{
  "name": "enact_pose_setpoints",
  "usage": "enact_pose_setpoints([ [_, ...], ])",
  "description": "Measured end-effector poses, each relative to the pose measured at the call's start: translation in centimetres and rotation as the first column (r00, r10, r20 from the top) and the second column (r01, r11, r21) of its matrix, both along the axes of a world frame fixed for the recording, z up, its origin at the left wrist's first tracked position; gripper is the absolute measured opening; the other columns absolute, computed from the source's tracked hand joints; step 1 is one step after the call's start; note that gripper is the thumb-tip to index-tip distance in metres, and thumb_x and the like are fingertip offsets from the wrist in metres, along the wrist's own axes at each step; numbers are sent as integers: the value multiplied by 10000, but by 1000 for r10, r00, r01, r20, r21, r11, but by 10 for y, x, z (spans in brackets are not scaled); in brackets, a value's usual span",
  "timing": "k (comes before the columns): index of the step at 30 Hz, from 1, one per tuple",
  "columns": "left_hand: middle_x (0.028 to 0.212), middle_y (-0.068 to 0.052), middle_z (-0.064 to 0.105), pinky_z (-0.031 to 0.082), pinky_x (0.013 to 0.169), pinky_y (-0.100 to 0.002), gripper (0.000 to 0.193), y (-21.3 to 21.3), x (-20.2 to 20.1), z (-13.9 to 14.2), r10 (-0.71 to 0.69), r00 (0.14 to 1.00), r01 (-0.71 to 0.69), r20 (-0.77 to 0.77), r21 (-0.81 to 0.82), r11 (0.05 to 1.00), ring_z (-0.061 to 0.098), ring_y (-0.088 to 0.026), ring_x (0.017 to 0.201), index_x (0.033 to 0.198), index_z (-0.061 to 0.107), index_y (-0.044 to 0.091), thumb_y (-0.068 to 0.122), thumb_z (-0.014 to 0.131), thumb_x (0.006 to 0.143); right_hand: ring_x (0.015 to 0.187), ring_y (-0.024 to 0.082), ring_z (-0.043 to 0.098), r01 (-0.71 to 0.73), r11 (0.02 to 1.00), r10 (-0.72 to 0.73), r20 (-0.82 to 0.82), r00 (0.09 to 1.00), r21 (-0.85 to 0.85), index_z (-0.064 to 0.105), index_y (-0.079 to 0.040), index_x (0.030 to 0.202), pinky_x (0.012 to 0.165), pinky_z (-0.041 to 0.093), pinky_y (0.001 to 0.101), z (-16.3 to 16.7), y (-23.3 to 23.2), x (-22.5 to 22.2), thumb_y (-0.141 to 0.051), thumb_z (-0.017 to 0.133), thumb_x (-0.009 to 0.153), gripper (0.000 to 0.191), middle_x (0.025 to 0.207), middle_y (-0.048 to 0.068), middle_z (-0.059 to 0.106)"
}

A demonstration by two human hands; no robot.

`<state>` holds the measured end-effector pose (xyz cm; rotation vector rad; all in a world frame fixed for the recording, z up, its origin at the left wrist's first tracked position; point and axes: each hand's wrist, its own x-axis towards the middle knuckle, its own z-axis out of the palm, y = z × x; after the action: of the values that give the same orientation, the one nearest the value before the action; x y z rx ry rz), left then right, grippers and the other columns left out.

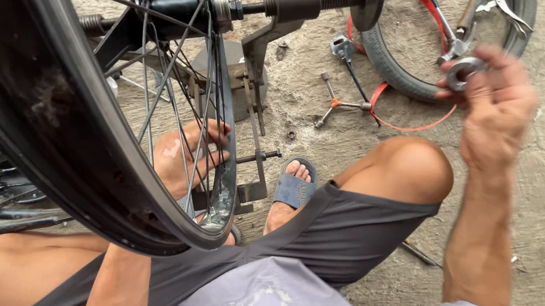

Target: The person sits on the ground in front of a bicycle wheel held in a truing stand. They use a spoke wrench to turn spoke nipples around the rim, spin the wheel to check alignment, and reposition the wheel in the stand while continuing to adjust the spokes.

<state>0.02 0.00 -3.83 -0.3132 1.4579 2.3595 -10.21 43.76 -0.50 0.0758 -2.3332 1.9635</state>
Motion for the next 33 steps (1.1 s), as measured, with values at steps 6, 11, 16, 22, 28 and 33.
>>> enact_pose_setpoints([
  [6,994,-54,622,550,951,-340,406,12,-10,-17,-109,994,101,-20,-240,966,626,-155,955,1218,608,-10,343,618,1017,898,213,768,-345,907,331,97,939,240,615,54,1266,779,670,314,53,-112,23,-51,562,1088,214,1043,172,747],
  [11,1098,-35,620,573,1000,-321,463,11,-4,-13,43,999,-42,-24,33,999,622,-130,1030,1193,580,-37,392,572,1018,959,227,753,-361,809,574,492,655,-464,593,60,1295,846,664,344,21,-185,14,-90,566,1011,322,1123,162,722],
  [16,942,-77,669,498,754,-261,461,11,-18,-13,-21,988,44,151,-147,988,663,-153,883,1199,646,-36,367,613,978,936,260,754,-141,746,589,546,596,-651,612,67,1266,811,645,364,-1,-192,9,-126,524,1049,303,1068,171,727],
  [22,962,-50,695,539,748,-277,319,7,-3,10,-282,947,129,-150,-627,768,691,-154,861,1047,677,-12,298,711,976,920,257,753,-127,741,597,560,575,-660,618,70,1260,790,647,358,-12,-189,9,-143,493,1069,312,1052,168,725],
  [28,1087,-108,720,579,897,-321,277,7,-7,14,-22,999,24,35,-61,998,691,-185,1001,1111,686,-21,169,733,915,928,255,754,-136,724,606,529,594,-677,612,80,1271,799,649,359,-11,-188,6,-118,507,1060,308,1063,170,722],
  [33,1072,-86,725,609,821,-308,225,17,-4,17,-322,914,43,-248,-729,683,729,-160,980,922,647,11,194,777,909,960,240,745,-228,732,623,494,607,-642,587,70,1332,839,638,344,-9,-189,3,-18,580,972,370,1107,155,706],
])
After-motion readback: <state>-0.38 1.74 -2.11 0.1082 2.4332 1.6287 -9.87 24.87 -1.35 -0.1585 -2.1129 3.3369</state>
